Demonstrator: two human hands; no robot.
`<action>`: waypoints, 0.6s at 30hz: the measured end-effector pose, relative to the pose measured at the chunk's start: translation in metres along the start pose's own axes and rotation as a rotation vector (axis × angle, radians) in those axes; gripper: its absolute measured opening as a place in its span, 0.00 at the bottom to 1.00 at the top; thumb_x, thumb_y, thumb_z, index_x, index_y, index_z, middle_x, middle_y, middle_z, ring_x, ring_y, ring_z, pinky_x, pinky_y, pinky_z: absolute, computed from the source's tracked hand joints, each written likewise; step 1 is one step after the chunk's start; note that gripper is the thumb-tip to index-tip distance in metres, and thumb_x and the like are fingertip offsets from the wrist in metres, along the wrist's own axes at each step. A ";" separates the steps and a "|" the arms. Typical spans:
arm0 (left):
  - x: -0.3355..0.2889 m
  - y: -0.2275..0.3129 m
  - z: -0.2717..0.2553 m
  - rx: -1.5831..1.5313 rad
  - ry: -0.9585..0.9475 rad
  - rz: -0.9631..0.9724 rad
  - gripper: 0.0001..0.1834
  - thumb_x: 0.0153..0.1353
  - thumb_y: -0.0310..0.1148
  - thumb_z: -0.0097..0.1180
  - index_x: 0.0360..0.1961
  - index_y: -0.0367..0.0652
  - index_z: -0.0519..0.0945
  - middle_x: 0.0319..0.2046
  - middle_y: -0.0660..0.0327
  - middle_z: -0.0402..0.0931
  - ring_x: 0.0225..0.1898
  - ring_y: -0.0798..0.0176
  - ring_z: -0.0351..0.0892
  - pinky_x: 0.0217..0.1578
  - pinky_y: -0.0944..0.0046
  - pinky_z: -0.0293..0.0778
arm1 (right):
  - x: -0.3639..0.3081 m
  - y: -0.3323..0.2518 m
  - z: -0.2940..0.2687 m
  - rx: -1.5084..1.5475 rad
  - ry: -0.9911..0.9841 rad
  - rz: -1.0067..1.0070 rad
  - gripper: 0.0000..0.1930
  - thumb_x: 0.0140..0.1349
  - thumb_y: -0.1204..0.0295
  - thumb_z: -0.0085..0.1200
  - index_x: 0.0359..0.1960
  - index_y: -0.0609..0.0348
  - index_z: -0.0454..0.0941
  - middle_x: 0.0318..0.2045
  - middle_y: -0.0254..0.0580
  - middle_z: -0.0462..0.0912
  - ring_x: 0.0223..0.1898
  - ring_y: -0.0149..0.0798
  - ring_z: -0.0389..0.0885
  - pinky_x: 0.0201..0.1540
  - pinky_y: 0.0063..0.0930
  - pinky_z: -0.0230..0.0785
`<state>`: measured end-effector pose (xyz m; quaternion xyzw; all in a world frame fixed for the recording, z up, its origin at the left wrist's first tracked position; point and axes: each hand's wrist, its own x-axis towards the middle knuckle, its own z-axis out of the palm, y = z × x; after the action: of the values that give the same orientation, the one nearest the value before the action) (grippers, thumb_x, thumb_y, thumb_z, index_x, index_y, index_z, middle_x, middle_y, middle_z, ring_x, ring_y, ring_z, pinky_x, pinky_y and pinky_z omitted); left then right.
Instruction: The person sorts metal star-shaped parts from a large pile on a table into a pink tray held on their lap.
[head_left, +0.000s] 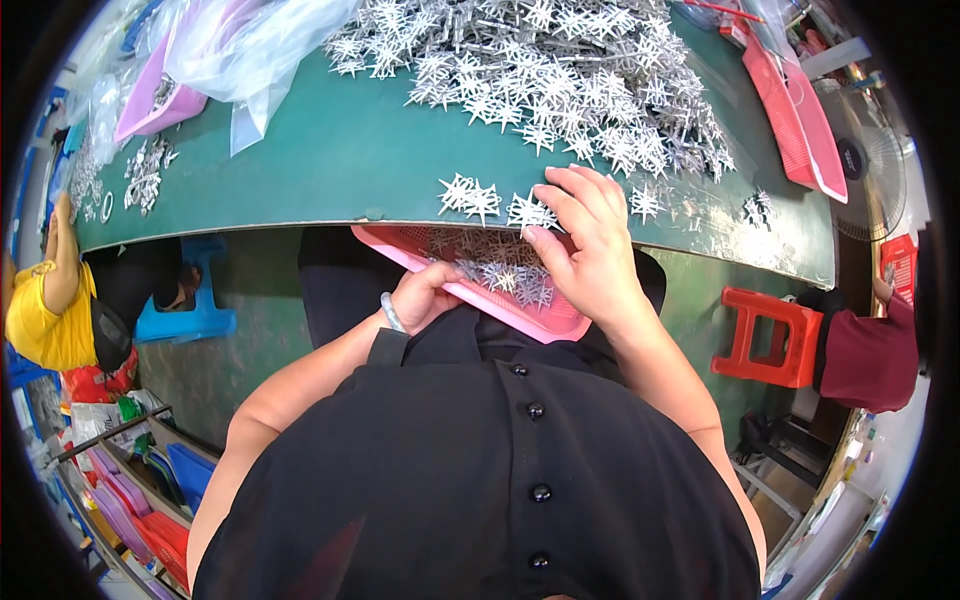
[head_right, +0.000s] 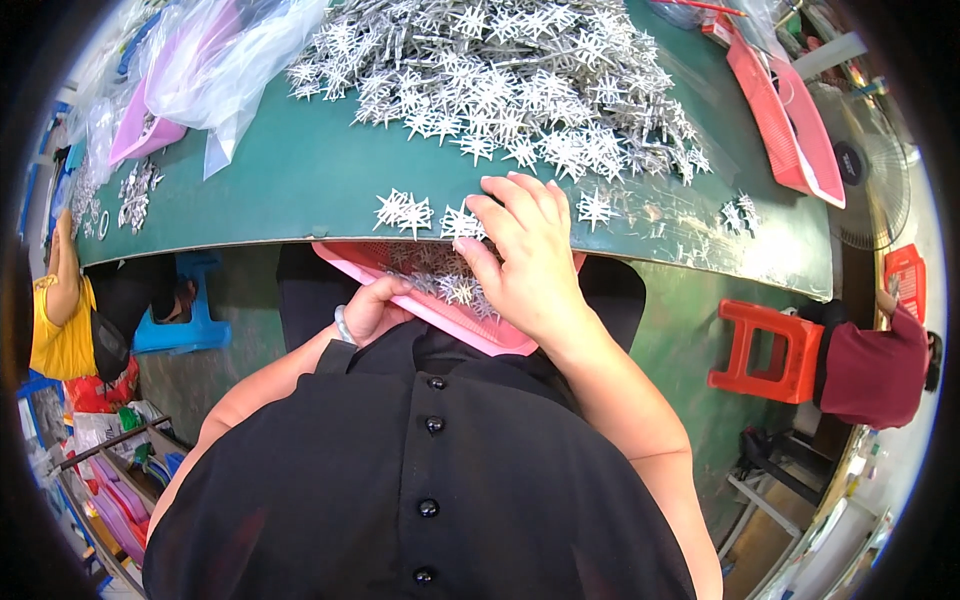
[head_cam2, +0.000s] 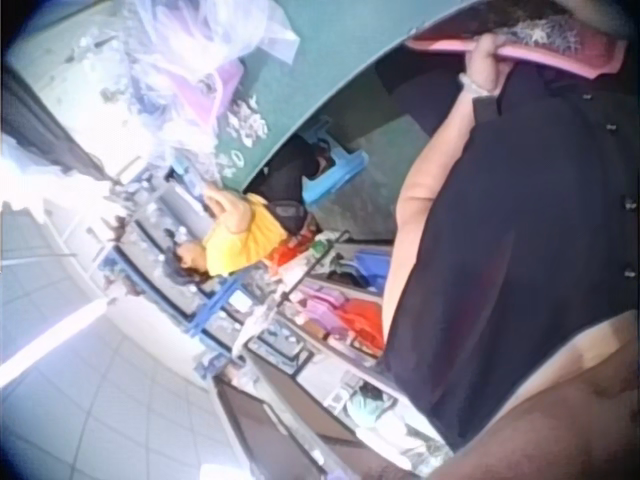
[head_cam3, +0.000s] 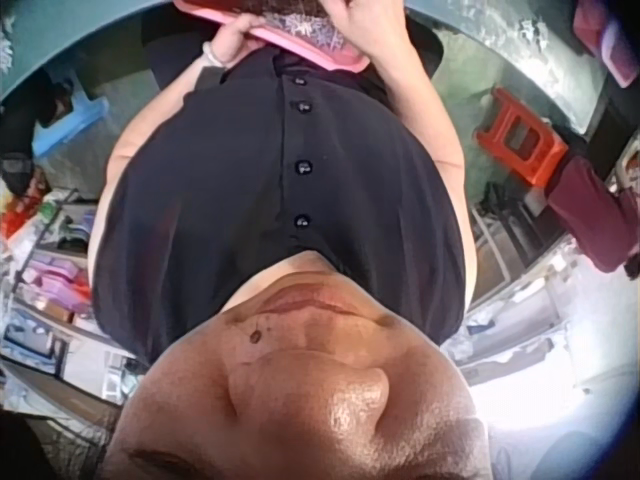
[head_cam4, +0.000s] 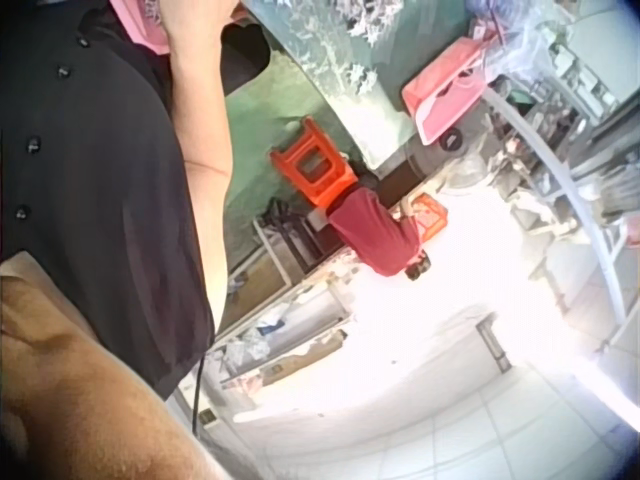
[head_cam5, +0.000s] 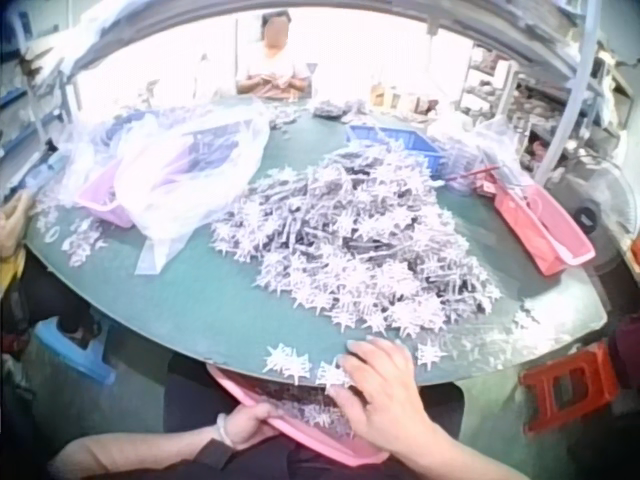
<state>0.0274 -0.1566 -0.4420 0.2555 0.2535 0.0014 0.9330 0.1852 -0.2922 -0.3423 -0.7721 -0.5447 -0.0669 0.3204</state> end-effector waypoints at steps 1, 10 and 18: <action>0.000 0.000 -0.001 0.002 -0.002 -0.003 0.28 0.50 0.25 0.46 0.55 0.33 0.60 0.51 0.50 0.67 0.53 0.52 0.68 0.57 0.51 0.61 | 0.000 0.000 0.000 0.001 -0.003 -0.001 0.18 0.46 0.69 0.60 0.41 0.58 0.74 0.47 0.44 0.71 0.53 0.49 0.64 0.56 0.49 0.52; 0.001 0.001 -0.001 0.032 0.024 -0.028 0.28 0.50 0.24 0.46 0.55 0.32 0.60 0.51 0.50 0.67 0.52 0.52 0.68 0.56 0.52 0.62 | 0.001 0.003 0.002 -0.006 0.057 -0.021 0.17 0.47 0.70 0.59 0.41 0.57 0.74 0.44 0.40 0.74 0.50 0.47 0.68 0.54 0.45 0.54; 0.001 0.000 0.000 0.006 0.015 -0.023 0.28 0.50 0.25 0.47 0.55 0.33 0.61 0.51 0.51 0.68 0.52 0.53 0.69 0.55 0.52 0.64 | 0.021 -0.002 -0.010 -0.063 -0.081 -0.021 0.16 0.48 0.72 0.56 0.41 0.60 0.74 0.40 0.41 0.72 0.45 0.44 0.68 0.48 0.37 0.58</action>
<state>0.0283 -0.1564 -0.4418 0.2555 0.2634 -0.0082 0.9302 0.1941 -0.2806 -0.3239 -0.7781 -0.5630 -0.0558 0.2729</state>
